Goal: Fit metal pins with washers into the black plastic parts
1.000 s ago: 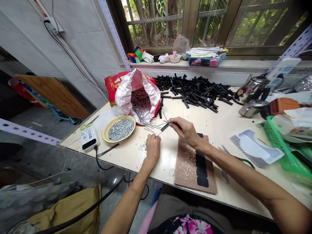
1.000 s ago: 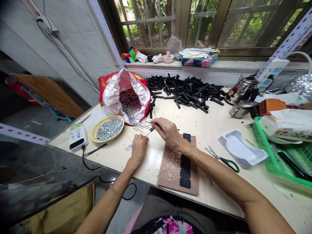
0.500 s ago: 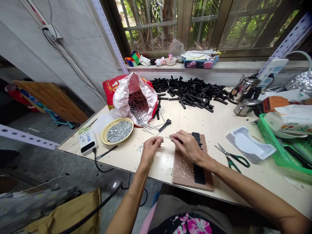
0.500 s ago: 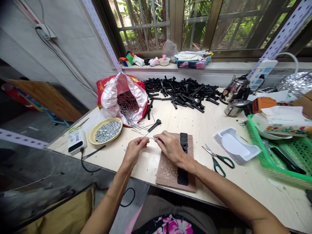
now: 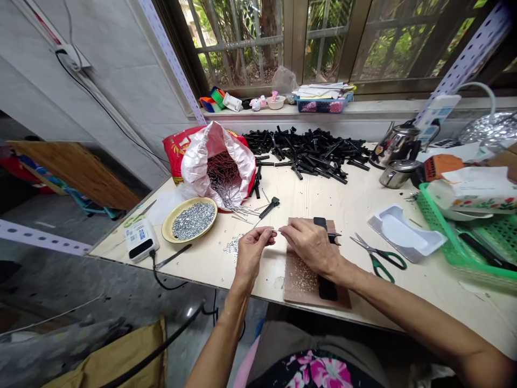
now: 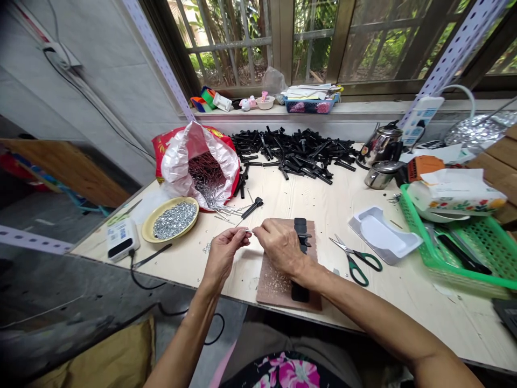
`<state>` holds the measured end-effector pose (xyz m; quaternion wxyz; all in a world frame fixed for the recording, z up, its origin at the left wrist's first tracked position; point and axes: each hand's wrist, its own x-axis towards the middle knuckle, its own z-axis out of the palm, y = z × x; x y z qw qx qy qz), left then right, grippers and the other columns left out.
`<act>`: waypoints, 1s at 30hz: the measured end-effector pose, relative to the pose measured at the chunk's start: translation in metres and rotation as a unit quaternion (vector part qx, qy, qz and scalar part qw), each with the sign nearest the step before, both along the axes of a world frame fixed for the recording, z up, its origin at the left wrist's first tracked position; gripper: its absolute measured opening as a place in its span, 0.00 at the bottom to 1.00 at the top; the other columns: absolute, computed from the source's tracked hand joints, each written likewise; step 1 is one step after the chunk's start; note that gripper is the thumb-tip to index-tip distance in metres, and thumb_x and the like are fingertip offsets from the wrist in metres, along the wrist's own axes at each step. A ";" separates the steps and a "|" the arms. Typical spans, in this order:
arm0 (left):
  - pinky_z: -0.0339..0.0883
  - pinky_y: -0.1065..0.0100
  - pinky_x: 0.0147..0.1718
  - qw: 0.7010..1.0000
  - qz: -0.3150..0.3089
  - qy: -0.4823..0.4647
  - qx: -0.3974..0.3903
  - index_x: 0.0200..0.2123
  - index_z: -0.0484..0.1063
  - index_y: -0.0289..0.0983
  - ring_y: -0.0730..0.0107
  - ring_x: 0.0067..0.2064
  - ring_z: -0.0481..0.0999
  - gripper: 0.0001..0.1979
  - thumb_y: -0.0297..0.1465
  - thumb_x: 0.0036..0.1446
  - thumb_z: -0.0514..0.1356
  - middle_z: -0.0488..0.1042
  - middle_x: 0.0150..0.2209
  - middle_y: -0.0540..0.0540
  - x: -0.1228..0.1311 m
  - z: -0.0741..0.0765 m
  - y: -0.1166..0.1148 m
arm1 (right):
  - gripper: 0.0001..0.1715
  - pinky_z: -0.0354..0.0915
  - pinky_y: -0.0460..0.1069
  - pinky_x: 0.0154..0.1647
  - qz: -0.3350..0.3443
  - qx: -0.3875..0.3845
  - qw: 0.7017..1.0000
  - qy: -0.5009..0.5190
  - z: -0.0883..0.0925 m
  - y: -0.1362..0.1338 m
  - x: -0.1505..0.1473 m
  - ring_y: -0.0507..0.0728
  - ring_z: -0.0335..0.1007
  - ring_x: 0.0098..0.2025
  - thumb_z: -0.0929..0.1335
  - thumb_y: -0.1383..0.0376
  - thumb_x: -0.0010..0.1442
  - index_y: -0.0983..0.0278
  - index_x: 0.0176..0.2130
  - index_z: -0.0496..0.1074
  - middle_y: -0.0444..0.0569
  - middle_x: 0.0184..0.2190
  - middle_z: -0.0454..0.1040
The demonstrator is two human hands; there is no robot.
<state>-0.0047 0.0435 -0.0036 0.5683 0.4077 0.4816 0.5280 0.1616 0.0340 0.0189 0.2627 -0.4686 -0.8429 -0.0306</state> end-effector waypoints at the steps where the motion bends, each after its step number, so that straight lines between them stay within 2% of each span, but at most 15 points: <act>1: 0.69 0.69 0.35 1.000 -0.001 0.021 0.006 0.34 0.76 0.32 0.74 0.30 0.73 0.14 0.37 0.48 0.65 0.77 0.31 0.45 -0.001 0.000 0.000 | 0.12 0.59 0.48 0.33 0.003 0.006 1.000 -0.003 -0.001 0.000 0.000 0.55 0.66 0.36 0.60 0.69 0.66 0.63 0.38 0.72 0.50 0.33 0.71; 7: 0.70 0.68 0.35 0.999 -0.030 0.044 0.008 0.37 0.77 0.33 0.73 0.30 0.74 0.15 0.36 0.49 0.65 0.79 0.31 0.44 0.000 -0.003 0.001 | 0.12 0.59 0.49 0.36 -0.003 0.027 1.000 -0.011 0.000 -0.003 0.004 0.56 0.65 0.38 0.60 0.69 0.65 0.65 0.35 0.72 0.52 0.33 0.72; 11: 0.71 0.67 0.35 0.994 -0.035 0.092 0.043 0.37 0.78 0.34 0.71 0.31 0.75 0.14 0.37 0.50 0.63 0.79 0.31 0.44 0.003 -0.003 0.001 | 0.11 0.59 0.49 0.36 -0.017 0.028 0.999 -0.032 0.001 -0.005 0.009 0.57 0.65 0.39 0.60 0.69 0.65 0.64 0.36 0.71 0.52 0.34 0.72; 13: 0.71 0.67 0.35 0.987 -0.033 0.139 0.073 0.36 0.78 0.35 0.70 0.31 0.76 0.13 0.37 0.51 0.62 0.79 0.31 0.45 0.003 -0.001 0.000 | 0.11 0.59 0.49 0.35 -0.023 0.003 1.000 -0.014 0.001 -0.005 0.012 0.56 0.65 0.38 0.60 0.67 0.66 0.64 0.36 0.70 0.52 0.35 0.72; 18: 0.71 0.68 0.33 0.951 -0.030 0.261 0.162 0.35 0.78 0.38 0.69 0.30 0.77 0.10 0.36 0.53 0.61 0.79 0.32 0.46 0.004 0.007 -0.001 | 0.10 0.60 0.47 0.35 -0.001 -0.117 0.989 0.089 -0.002 -0.003 0.020 0.53 0.67 0.36 0.60 0.63 0.66 0.63 0.38 0.69 0.47 0.33 0.73; 22: 0.71 0.68 0.31 0.951 -0.036 0.264 0.154 0.34 0.78 0.37 0.68 0.29 0.77 0.10 0.36 0.52 0.62 0.79 0.31 0.46 0.010 0.012 -0.001 | 0.08 0.61 0.47 0.37 -0.001 -0.115 0.988 0.105 -0.005 -0.007 0.025 0.54 0.68 0.38 0.62 0.64 0.65 0.63 0.40 0.69 0.48 0.36 0.72; 25: 0.72 0.68 0.31 0.954 -0.045 0.258 0.147 0.33 0.78 0.36 0.69 0.28 0.77 0.11 0.37 0.52 0.62 0.79 0.31 0.46 0.016 0.012 -0.002 | 0.10 0.61 0.48 0.36 -0.016 -0.103 0.991 0.087 -0.005 -0.011 0.029 0.55 0.67 0.37 0.61 0.65 0.66 0.65 0.39 0.69 0.50 0.35 0.71; 30: 0.70 0.70 0.33 0.951 -0.071 0.267 0.138 0.32 0.78 0.36 0.71 0.29 0.76 0.10 0.37 0.51 0.62 0.78 0.28 0.47 0.026 0.009 -0.002 | 0.12 0.60 0.47 0.34 0.005 -0.151 0.981 0.123 -0.007 -0.016 0.044 0.53 0.67 0.34 0.60 0.63 0.67 0.64 0.36 0.69 0.47 0.32 0.71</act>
